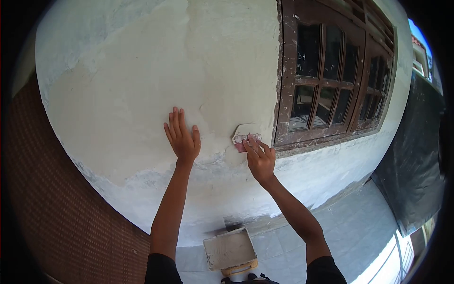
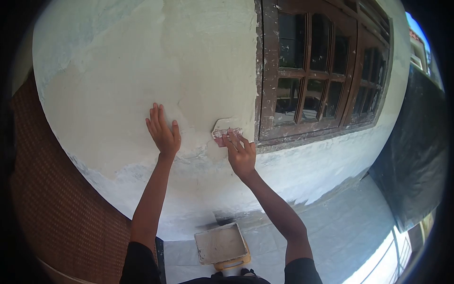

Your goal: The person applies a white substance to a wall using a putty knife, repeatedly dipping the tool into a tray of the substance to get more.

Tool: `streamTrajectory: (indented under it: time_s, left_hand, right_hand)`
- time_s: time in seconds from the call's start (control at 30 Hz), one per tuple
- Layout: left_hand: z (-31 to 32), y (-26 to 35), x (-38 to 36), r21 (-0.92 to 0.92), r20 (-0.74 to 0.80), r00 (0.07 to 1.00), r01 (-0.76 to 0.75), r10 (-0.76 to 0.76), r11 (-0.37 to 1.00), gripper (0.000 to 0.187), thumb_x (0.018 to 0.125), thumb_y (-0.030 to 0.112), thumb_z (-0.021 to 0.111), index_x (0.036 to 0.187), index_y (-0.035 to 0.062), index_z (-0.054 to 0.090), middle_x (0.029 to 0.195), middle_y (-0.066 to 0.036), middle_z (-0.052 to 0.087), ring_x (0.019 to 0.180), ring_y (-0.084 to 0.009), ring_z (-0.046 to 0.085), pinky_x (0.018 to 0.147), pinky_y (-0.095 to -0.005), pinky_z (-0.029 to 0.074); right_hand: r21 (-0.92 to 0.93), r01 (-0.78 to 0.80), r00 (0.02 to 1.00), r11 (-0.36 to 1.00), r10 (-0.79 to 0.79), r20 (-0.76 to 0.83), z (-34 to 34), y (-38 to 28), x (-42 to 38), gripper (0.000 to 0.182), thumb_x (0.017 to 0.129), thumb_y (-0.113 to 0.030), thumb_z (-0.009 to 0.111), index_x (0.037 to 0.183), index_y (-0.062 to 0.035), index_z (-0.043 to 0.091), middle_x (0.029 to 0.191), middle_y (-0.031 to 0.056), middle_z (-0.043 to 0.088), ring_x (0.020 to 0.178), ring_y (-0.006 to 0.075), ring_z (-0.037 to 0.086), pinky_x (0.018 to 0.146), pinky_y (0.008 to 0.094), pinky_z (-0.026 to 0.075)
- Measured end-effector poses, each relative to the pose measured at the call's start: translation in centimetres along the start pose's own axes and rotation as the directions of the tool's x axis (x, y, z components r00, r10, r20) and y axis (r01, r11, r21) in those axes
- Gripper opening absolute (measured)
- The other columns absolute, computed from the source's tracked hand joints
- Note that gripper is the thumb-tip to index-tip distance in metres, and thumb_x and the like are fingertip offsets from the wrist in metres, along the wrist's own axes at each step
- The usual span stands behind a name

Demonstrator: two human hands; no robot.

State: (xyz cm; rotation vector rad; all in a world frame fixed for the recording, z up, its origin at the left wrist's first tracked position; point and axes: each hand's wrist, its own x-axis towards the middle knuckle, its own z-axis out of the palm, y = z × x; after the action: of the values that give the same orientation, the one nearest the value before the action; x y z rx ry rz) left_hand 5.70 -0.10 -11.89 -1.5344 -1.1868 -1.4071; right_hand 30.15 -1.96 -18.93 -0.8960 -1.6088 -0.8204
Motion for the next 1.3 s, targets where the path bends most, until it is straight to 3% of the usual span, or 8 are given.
streamTrajectory:
  time_s: [0.47, 0.73, 0.87, 0.97, 1.07, 1.13, 1.23, 1.3]
  left_hand:
    - [0.4, -0.8, -0.3, 0.079, 0.011, 0.998, -0.061, 0.060, 0.995, 0.062, 0.093, 0.026, 0.050, 0.148, 0.0017, 0.035, 0.155, -0.014, 0.033, 0.145, -0.0296, 0.028, 0.118, -0.0529, 0.013]
    - [0.4, -0.8, -0.3, 0.080, 0.014, 0.998, -0.065, 0.064, 0.995, 0.062, 0.093, 0.025, 0.051, 0.148, 0.0024, 0.035, 0.155, -0.014, 0.033, 0.145, -0.0293, 0.028, 0.118, -0.0526, 0.013]
    - [0.3, -0.6, -0.4, 0.088, 0.029, 0.998, -0.057, 0.054, 0.994, 0.063, 0.092, 0.025, 0.051, 0.148, 0.0024, 0.034, 0.156, -0.013, 0.031, 0.145, -0.0294, 0.027, 0.118, -0.0531, 0.012]
    - [0.4, -0.5, -0.4, 0.099, 0.024, 0.998, -0.055, 0.053, 0.994, 0.063, 0.092, 0.024, 0.050, 0.148, 0.0022, 0.033, 0.156, -0.014, 0.031, 0.145, -0.0296, 0.026, 0.118, -0.0534, 0.012]
    - [0.5, -0.6, -0.4, 0.102, 0.012, 0.998, -0.060, 0.059, 0.993, 0.062, 0.092, 0.024, 0.050, 0.148, 0.0017, 0.034, 0.156, -0.014, 0.031, 0.145, -0.0300, 0.026, 0.118, -0.0539, 0.012]
    - [0.5, -0.6, -0.5, 0.112, 0.019, 0.998, -0.055, 0.054, 0.992, 0.062, 0.092, 0.023, 0.050, 0.148, 0.0016, 0.034, 0.156, -0.015, 0.031, 0.145, -0.0304, 0.026, 0.118, -0.0542, 0.012]
    - [0.7, -0.5, -0.4, 0.129, 0.010, 0.998, -0.056, 0.055, 0.990, 0.062, 0.092, 0.023, 0.049, 0.148, 0.0013, 0.034, 0.156, -0.015, 0.031, 0.145, -0.0313, 0.026, 0.118, -0.0545, 0.012]
    - [0.7, -0.5, -0.5, 0.141, 0.004, 0.998, -0.059, 0.059, 0.988, 0.062, 0.092, 0.022, 0.049, 0.148, 0.0012, 0.033, 0.156, -0.016, 0.031, 0.145, -0.0318, 0.026, 0.118, -0.0546, 0.012]
  right_hand:
    - [-0.083, 0.189, 0.941, 0.978, -0.157, 0.299, -0.6, -3.2, -4.4, 0.034, 0.074, -0.001, 0.066, 0.107, -0.0060, 0.064, 0.113, 0.0133, 0.068, 0.076, 0.0211, 0.068, 0.066, 0.0378, 0.044]
    - [-0.019, 0.134, 0.965, 0.991, -0.126, 0.230, -3.4, -3.6, -3.4, 0.030, 0.077, -0.006, 0.072, 0.107, -0.0093, 0.066, 0.103, 0.0060, 0.069, 0.079, 0.0204, 0.057, 0.070, 0.0359, 0.041]
    - [0.111, -0.008, 0.984, 0.994, -0.013, 0.180, -3.8, -2.0, -0.9, 0.024, 0.082, -0.005, 0.072, 0.105, -0.0093, 0.067, 0.089, 0.0055, 0.068, 0.076, 0.0217, 0.055, 0.074, 0.0346, 0.038]
    - [0.383, -0.334, 0.939, 0.861, 0.339, 0.056, -2.3, 0.3, 0.5, 0.027, 0.081, -0.006, 0.073, 0.107, -0.0028, 0.065, 0.089, 0.0115, 0.066, 0.077, 0.0250, 0.057, 0.076, 0.0356, 0.043]
    - [0.513, -0.406, 0.895, 0.756, 0.443, 0.055, -0.6, 2.0, 2.1, 0.025, 0.084, -0.005, 0.072, 0.108, -0.0007, 0.065, 0.092, 0.0147, 0.066, 0.078, 0.0250, 0.060, 0.075, 0.0349, 0.047]
    - [0.424, -0.364, 0.926, 0.829, 0.372, 0.068, -0.3, 4.4, 3.5, 0.027, 0.087, -0.008, 0.070, 0.110, 0.0018, 0.063, 0.092, 0.0149, 0.065, 0.081, 0.0232, 0.063, 0.075, 0.0329, 0.049]
    - [0.591, -0.458, 0.789, 0.664, 0.610, -0.074, -0.5, 6.9, 5.9, 0.028, 0.090, -0.009, 0.068, 0.113, 0.0033, 0.060, 0.089, 0.0122, 0.064, 0.085, 0.0198, 0.063, 0.077, 0.0312, 0.049]
    - [0.812, -0.420, 0.611, 0.406, 0.788, -0.078, -1.9, 7.5, 6.9, 0.029, 0.091, -0.010, 0.067, 0.115, 0.0040, 0.058, 0.092, 0.0114, 0.063, 0.088, 0.0180, 0.062, 0.079, 0.0303, 0.049]
